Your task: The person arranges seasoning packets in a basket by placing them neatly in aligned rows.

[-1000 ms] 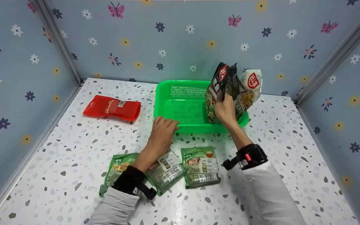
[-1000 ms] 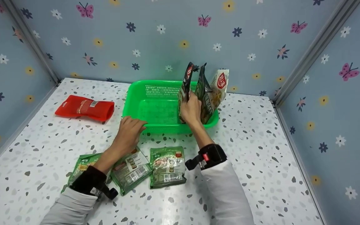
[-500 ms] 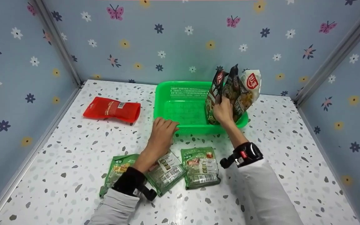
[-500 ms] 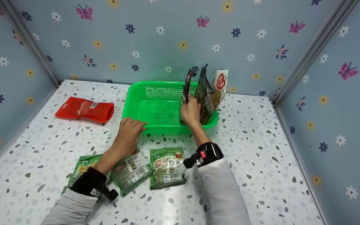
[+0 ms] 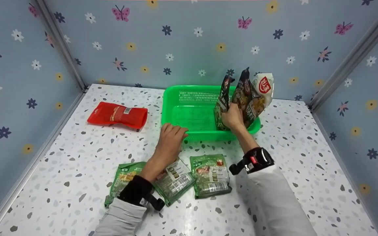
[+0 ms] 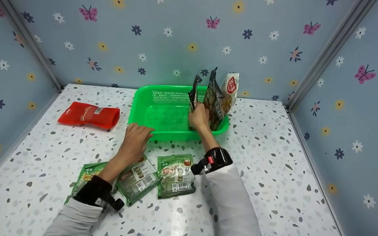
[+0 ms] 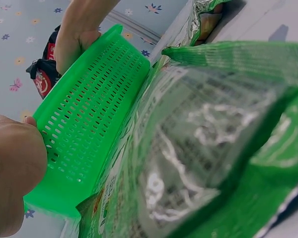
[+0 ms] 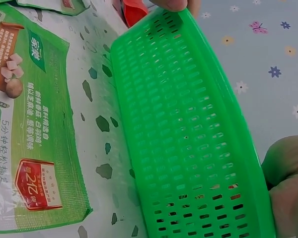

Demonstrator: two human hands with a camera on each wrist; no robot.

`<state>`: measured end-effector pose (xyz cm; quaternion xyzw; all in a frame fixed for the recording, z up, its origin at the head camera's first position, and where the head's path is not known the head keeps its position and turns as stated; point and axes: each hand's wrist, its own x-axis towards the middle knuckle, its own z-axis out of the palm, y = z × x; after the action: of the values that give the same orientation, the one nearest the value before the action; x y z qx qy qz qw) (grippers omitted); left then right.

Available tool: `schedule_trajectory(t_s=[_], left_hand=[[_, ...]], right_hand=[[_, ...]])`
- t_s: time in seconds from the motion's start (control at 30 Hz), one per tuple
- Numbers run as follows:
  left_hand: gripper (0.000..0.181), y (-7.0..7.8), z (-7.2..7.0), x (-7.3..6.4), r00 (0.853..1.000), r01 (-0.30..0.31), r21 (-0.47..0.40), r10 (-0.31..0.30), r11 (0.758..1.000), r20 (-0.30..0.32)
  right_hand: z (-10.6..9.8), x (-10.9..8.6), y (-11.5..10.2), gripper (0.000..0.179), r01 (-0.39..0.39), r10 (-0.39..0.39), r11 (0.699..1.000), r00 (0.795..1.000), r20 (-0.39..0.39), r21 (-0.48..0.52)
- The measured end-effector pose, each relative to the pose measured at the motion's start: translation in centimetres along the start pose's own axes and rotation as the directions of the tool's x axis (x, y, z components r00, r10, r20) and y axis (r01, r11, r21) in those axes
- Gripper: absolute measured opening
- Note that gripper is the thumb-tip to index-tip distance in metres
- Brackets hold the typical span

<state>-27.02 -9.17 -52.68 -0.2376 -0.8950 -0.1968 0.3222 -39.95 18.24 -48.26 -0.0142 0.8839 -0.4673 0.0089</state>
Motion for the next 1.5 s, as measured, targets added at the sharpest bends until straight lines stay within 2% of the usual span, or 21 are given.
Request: schedule_trajectory(t_s=[0.1,0.23,0.33,0.43,0.57,0.67,0.77,1.0,1.07,1.17,1.33,1.5], left_hand=[[0.016,0.0,0.0,-0.1,1.0,-0.008,0.008,0.008,1.0,-0.004],[0.016,-0.1,0.2,-0.1,1.0,-0.009,0.004,0.009,1.0,-0.004],[0.016,-0.1,0.1,0.0,1.0,0.001,-0.006,-0.001,1.0,0.004],[0.016,0.0,-0.1,0.1,1.0,0.013,-0.01,-0.013,1.0,0.024],[0.017,0.0,-0.2,0.1,0.999,0.016,-0.014,-0.016,1.0,0.034],[0.016,-0.1,-0.1,0.1,0.999,0.017,-0.018,-0.017,1.0,0.032],[0.016,-0.1,-0.1,0.1,0.999,0.022,-0.022,-0.021,1.0,0.03],[0.016,-0.1,0.0,0.0,1.0,0.014,-0.003,-0.014,1.0,0.014],[0.015,-0.1,0.1,0.0,1.0,0.011,0.0,-0.011,1.0,0.011],[0.016,-0.1,0.0,0.0,1.0,0.015,-0.007,-0.015,1.0,0.02],[0.018,0.0,0.0,0.1,0.999,0.031,-0.023,-0.03,0.999,0.041],[0.019,-0.1,0.0,0.0,0.998,0.036,-0.025,-0.035,0.999,0.043]], right_hand=[[-0.2,-0.8,-0.9,0.041,-0.032,0.033,0.999,0.999,0.04,-0.027],[0.0,0.2,0.3,0.012,-0.035,0.036,0.999,0.998,0.044,-0.027],[0.2,1.0,1.2,0.012,-0.038,0.038,0.999,0.998,0.053,-0.004],[-0.1,-0.1,-0.3,0.01,-0.045,0.045,0.999,0.995,0.088,-0.007],[-0.8,-1.8,-2.2,0.012,-0.043,0.043,0.999,0.991,0.123,0.001],[-1.0,-2.2,-2.7,0.016,-0.05,0.05,0.999,0.991,0.122,-0.002],[-1.0,-2.7,-3.2,0.013,-0.061,0.061,0.998,0.991,0.121,-0.006],[-0.3,0.1,0.4,0.011,-0.066,0.062,0.997,0.994,0.092,0.038],[-0.4,0.0,0.4,0.015,-0.065,0.061,0.997,0.994,0.089,0.042],[-0.9,-1.0,-0.8,0.023,-0.069,0.065,0.997,0.994,0.092,0.042],[-1.7,-3.5,-3.8,0.025,-0.088,0.085,0.995,0.993,0.081,0.041],[-1.8,-3.9,-4.3,0.04,-0.126,0.124,0.991,0.991,0.055,0.036]])
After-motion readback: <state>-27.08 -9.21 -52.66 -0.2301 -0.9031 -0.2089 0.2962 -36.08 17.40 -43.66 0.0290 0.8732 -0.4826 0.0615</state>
